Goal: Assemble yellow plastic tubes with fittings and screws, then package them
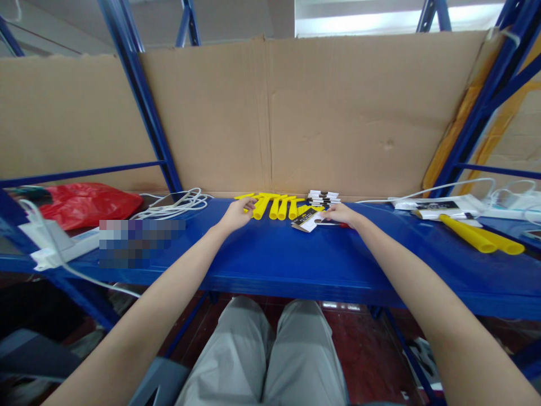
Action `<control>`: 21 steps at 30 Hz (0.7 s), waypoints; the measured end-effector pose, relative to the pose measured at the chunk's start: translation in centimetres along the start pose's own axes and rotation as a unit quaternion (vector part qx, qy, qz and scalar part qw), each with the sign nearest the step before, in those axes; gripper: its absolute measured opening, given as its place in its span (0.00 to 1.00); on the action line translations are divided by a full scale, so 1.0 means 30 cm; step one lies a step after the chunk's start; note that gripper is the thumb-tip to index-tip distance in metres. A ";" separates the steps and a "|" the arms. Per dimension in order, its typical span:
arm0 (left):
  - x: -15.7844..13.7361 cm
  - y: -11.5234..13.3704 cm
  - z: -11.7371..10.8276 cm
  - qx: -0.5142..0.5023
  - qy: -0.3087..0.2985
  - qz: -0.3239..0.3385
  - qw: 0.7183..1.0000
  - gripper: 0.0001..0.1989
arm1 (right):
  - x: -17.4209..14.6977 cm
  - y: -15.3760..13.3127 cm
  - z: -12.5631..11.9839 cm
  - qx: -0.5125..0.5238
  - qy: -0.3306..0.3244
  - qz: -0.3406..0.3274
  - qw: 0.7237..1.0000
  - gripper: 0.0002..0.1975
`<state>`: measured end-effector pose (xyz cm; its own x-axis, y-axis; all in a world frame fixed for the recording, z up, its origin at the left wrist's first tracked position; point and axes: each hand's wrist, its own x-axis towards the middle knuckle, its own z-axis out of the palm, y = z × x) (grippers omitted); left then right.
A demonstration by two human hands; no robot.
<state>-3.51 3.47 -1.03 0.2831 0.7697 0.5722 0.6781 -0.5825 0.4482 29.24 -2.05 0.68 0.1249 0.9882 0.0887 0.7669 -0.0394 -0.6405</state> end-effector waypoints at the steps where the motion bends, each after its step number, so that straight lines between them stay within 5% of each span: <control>1: 0.000 -0.001 0.001 -0.001 0.000 0.000 1.000 0.22 | 0.002 -0.003 0.003 0.014 -0.001 0.000 1.000 0.11; 12: -0.004 0.003 0.000 0.011 0.002 -0.001 1.000 0.23 | 0.037 -0.014 0.023 0.153 0.073 0.051 0.984 0.07; 18: -0.007 0.013 -0.003 0.015 0.001 -0.010 1.000 0.23 | 0.071 0.016 -0.091 0.364 0.179 0.106 0.908 0.09; 21: -0.009 0.018 -0.004 0.018 0.001 -0.008 1.000 0.23 | 0.068 0.059 -0.169 0.385 0.226 0.129 0.885 0.10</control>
<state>-3.32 2.89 -0.85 0.2698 0.7784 0.5668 0.7068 -0.5599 0.4324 34.05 -0.85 3.61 0.6056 0.7943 0.0480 0.0405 0.0295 -0.9987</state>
